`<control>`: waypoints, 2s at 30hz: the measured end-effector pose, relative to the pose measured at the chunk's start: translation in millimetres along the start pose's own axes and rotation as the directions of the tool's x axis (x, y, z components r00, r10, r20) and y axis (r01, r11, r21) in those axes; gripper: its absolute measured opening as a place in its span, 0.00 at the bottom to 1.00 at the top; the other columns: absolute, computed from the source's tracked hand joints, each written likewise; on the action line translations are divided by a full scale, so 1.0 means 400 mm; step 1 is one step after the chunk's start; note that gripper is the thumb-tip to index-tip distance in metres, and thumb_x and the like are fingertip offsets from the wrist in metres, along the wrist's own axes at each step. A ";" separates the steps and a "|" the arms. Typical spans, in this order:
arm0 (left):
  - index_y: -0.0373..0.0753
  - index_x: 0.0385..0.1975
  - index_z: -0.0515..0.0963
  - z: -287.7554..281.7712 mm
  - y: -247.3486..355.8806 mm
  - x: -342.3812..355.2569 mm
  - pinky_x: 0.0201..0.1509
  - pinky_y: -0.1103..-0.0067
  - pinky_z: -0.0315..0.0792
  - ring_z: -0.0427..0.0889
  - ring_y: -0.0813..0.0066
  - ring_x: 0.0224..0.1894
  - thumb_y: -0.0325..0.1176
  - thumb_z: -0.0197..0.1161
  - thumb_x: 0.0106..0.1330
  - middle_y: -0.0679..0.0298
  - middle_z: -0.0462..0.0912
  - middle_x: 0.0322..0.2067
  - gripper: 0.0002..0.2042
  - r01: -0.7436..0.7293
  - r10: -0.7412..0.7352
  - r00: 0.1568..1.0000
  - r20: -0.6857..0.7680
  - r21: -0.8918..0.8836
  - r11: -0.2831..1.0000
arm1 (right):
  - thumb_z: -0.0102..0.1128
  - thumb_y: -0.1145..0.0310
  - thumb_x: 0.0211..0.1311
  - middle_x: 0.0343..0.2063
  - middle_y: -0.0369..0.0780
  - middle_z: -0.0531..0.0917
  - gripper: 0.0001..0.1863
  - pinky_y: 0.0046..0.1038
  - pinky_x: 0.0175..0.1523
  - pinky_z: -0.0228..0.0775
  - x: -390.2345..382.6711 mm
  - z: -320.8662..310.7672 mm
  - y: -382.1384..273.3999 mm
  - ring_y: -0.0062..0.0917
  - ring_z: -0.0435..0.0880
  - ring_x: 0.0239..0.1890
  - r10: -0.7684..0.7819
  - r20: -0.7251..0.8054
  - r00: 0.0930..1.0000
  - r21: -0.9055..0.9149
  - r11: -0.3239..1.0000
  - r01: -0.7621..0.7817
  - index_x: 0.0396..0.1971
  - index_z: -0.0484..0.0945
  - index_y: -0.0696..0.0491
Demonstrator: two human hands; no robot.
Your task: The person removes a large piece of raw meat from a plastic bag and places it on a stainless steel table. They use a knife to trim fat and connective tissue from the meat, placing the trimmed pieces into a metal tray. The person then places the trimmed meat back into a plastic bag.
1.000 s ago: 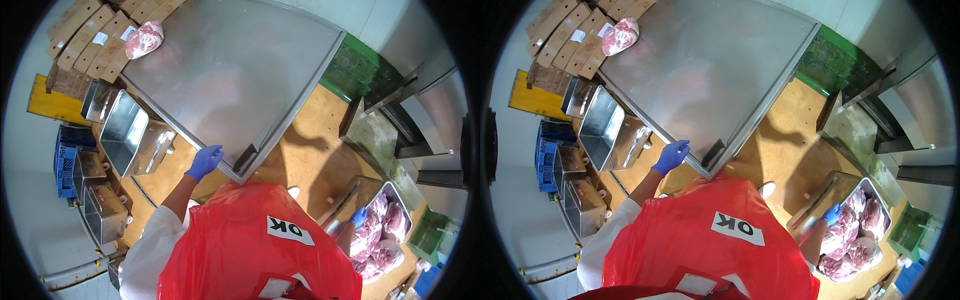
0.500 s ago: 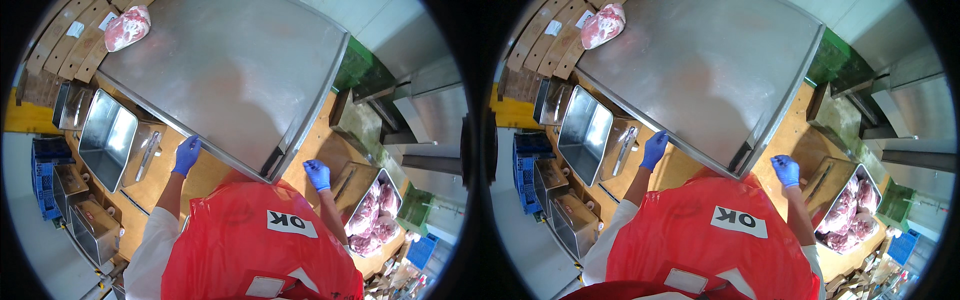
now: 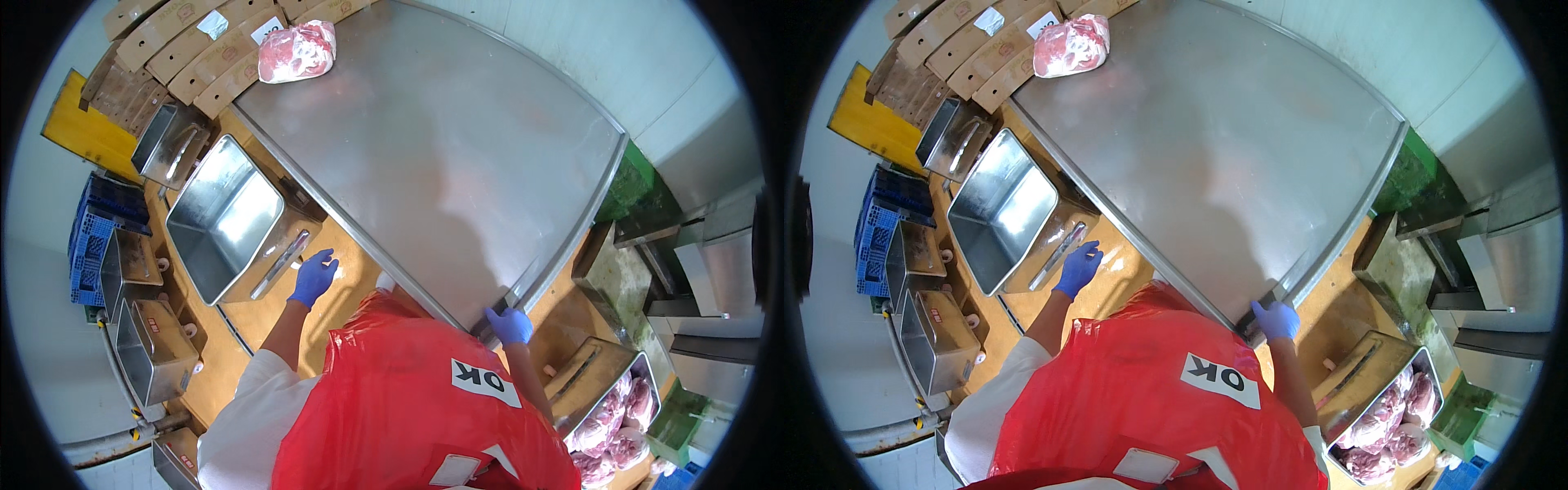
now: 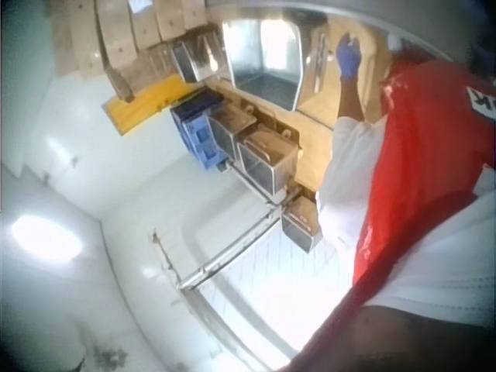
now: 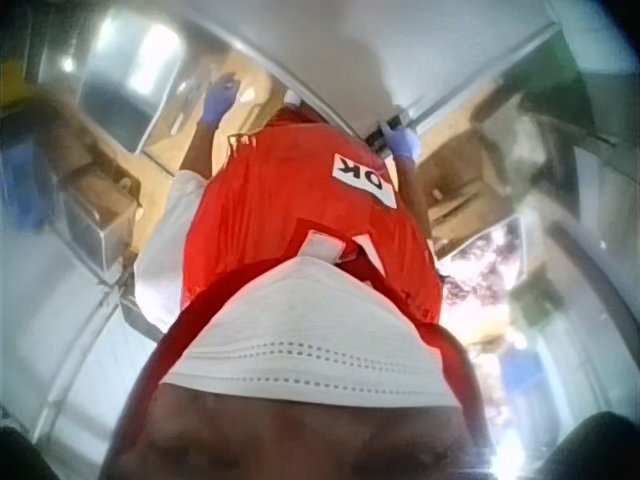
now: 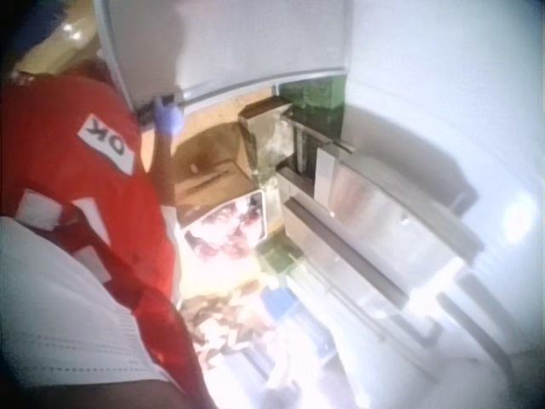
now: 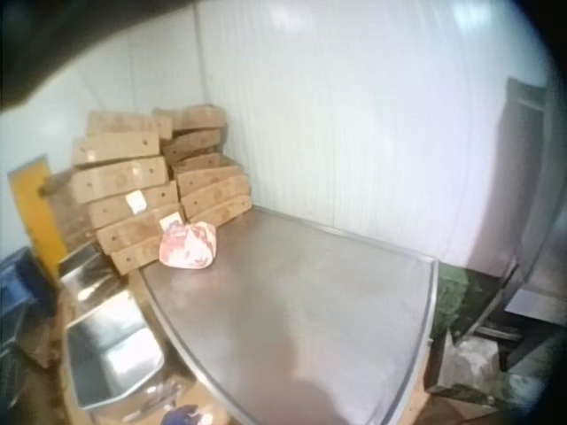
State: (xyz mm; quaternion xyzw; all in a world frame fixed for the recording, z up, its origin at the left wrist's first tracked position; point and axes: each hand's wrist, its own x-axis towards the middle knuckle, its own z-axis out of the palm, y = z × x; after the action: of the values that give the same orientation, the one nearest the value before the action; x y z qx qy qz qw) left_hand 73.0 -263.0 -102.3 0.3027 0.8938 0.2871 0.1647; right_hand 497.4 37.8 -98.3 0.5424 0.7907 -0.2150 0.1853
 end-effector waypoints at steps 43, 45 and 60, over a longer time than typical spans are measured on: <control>0.43 0.72 0.65 -0.576 -0.119 1.787 0.70 0.44 0.60 0.63 0.40 0.71 0.59 0.63 0.64 0.46 0.62 0.72 0.39 -0.317 0.595 0.729 -0.338 0.604 0.731 | 0.66 0.62 0.58 0.33 0.51 0.87 0.15 0.45 0.42 0.76 0.029 0.120 -0.563 0.48 0.87 0.36 0.657 -0.423 0.625 0.521 0.740 -0.425 0.40 0.77 0.56; 0.47 0.74 0.62 -0.625 -0.085 1.902 0.71 0.38 0.52 0.57 0.41 0.75 0.66 0.57 0.65 0.49 0.58 0.75 0.42 -0.193 0.522 0.770 -0.367 0.646 0.739 | 0.65 0.63 0.59 0.32 0.50 0.88 0.15 0.45 0.43 0.77 -0.036 0.137 -0.606 0.47 0.88 0.37 0.651 -0.424 0.630 0.495 0.749 -0.441 0.40 0.78 0.56; 0.42 0.75 0.62 -0.717 -0.015 2.350 0.78 0.61 0.57 0.66 0.45 0.73 0.78 0.41 0.64 0.48 0.68 0.71 0.50 -0.338 0.296 0.939 0.177 0.643 0.687 | 0.65 0.63 0.61 0.32 0.51 0.87 0.14 0.43 0.41 0.77 -0.355 0.002 -0.863 0.47 0.88 0.36 0.722 -0.390 0.571 0.406 0.691 -0.598 0.43 0.79 0.53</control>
State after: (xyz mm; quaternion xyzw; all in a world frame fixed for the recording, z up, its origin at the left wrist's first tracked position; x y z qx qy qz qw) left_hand -780.7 212.1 4.7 0.4991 0.8656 -0.0352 0.0202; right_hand 222.3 -183.4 23.7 0.8532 0.5167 -0.0634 -0.0331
